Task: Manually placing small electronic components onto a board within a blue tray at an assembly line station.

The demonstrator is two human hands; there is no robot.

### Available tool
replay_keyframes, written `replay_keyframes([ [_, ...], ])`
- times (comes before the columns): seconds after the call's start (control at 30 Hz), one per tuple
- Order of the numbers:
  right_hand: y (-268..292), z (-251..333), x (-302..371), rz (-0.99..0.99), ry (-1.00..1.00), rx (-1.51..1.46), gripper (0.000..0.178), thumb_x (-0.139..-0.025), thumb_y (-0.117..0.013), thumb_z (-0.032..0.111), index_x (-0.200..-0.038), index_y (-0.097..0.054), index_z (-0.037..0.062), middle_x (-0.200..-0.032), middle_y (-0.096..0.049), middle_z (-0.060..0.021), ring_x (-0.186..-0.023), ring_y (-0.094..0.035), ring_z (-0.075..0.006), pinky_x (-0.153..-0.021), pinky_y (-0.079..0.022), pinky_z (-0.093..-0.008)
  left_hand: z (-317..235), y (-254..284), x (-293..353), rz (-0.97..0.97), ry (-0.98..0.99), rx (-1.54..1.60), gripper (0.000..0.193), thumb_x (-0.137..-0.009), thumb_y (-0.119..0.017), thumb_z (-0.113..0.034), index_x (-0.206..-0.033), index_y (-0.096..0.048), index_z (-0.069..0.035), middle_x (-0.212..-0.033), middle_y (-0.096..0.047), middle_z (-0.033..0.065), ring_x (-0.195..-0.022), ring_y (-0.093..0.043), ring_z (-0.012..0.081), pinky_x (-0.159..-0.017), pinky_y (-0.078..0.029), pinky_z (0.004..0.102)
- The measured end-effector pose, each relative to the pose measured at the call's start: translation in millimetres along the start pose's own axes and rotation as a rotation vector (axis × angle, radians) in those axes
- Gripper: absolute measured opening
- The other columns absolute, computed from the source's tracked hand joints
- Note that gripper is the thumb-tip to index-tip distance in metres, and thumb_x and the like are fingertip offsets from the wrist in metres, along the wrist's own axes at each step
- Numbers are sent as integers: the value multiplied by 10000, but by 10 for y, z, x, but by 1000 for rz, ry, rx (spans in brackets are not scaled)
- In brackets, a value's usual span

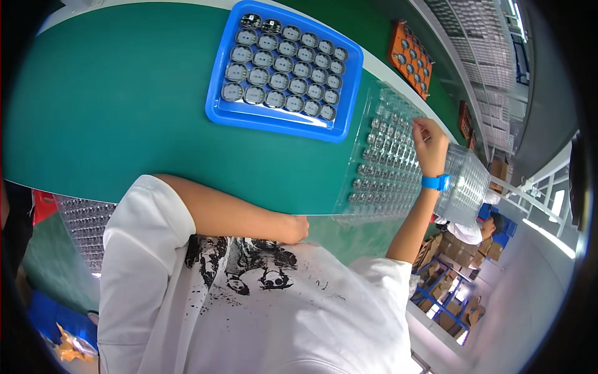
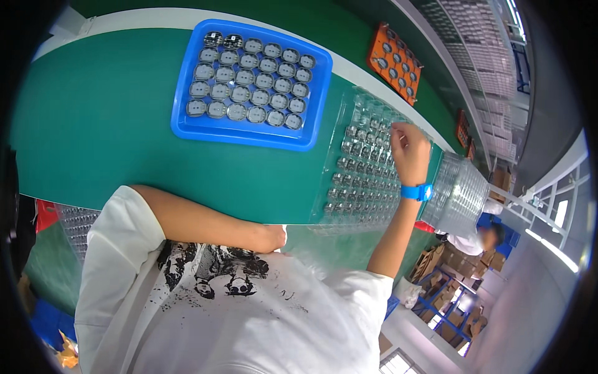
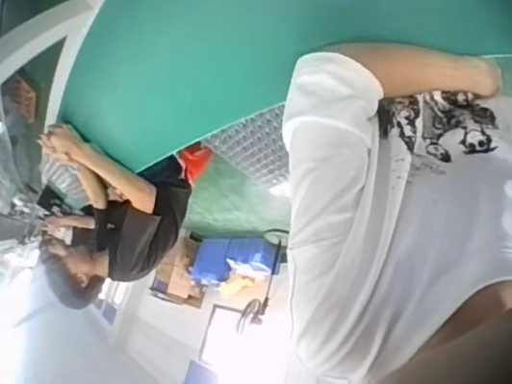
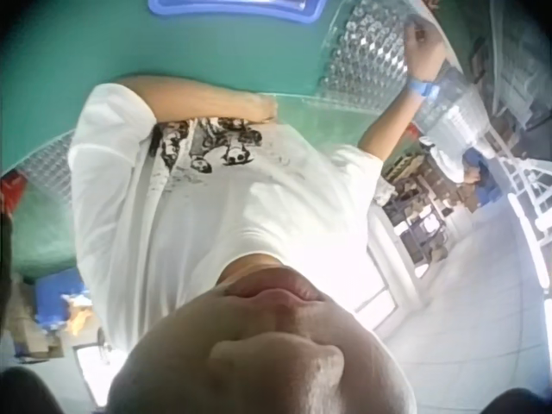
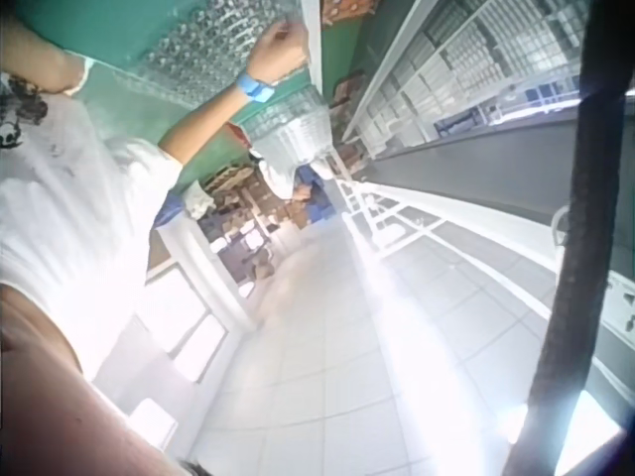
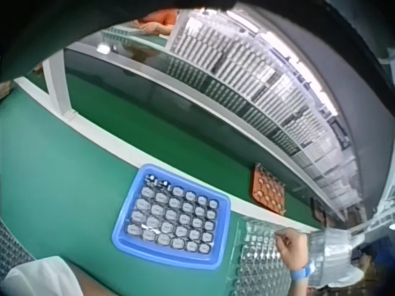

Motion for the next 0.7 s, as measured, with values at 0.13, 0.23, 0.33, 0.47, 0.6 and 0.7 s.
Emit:
replay_keyframes([
  [0.13,-175,-88,148,50,3,-19,200,-861,-687,44,-1061,-704,37,-800,-636,-94,-637,-594,-196,-590,-481,-317,50,-133,-58,-38,22,61,140,-788,-703,-227,-848,-784,-130,-908,-756,59,-867,-708,250,-667,-544,482],
  [0.23,-272,-86,84,-26,56,81,220,-855,-696,55,-1075,-702,53,-786,-607,-109,-639,-590,-222,-598,-480,-345,90,-218,-79,-240,12,271,171,-801,-697,-260,-813,-774,-108,-865,-747,70,-819,-707,262,-639,-543,457],
  [0.33,-285,-165,112,-29,25,97,210,-843,-706,61,-1053,-706,52,-822,-621,-114,-660,-600,-248,-612,-481,-362,102,-173,-80,-138,34,142,206,-786,-711,-295,-781,-766,-96,-795,-733,78,-765,-698,265,-620,-536,427],
  [0.47,-325,-200,111,-19,55,102,154,-838,-708,58,-990,-724,51,-854,-641,-117,-724,-630,-275,-651,-492,-382,106,-223,-99,-217,-6,137,208,-763,-732,-311,-746,-761,-106,-738,-721,65,-720,-692,256,-607,-530,424],
  [0.6,-135,-249,146,-122,80,21,99,-846,-700,20,-943,-721,18,-855,-650,-120,-713,-646,-256,-632,-506,-348,119,-313,-119,-249,8,153,191,-758,-731,-289,-711,-749,-104,-725,-716,58,-704,-689,254,-605,-529,417],
  [0.7,-46,-400,189,-221,39,34,93,-851,-702,2,-944,-709,1,-855,-648,-116,-679,-646,-230,-588,-500,-320,136,-226,-85,-270,-12,98,154,-740,-728,-248,-696,-743,-101,-715,-711,63,-696,-684,259,-609,-533,415],
])
Point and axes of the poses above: each hand's wrist, its own x-axis away from the middle knuckle, its own y-axis out of the back of the hand, z = x × y, the point moved 2 cm from there along -x, towards the middle knuckle
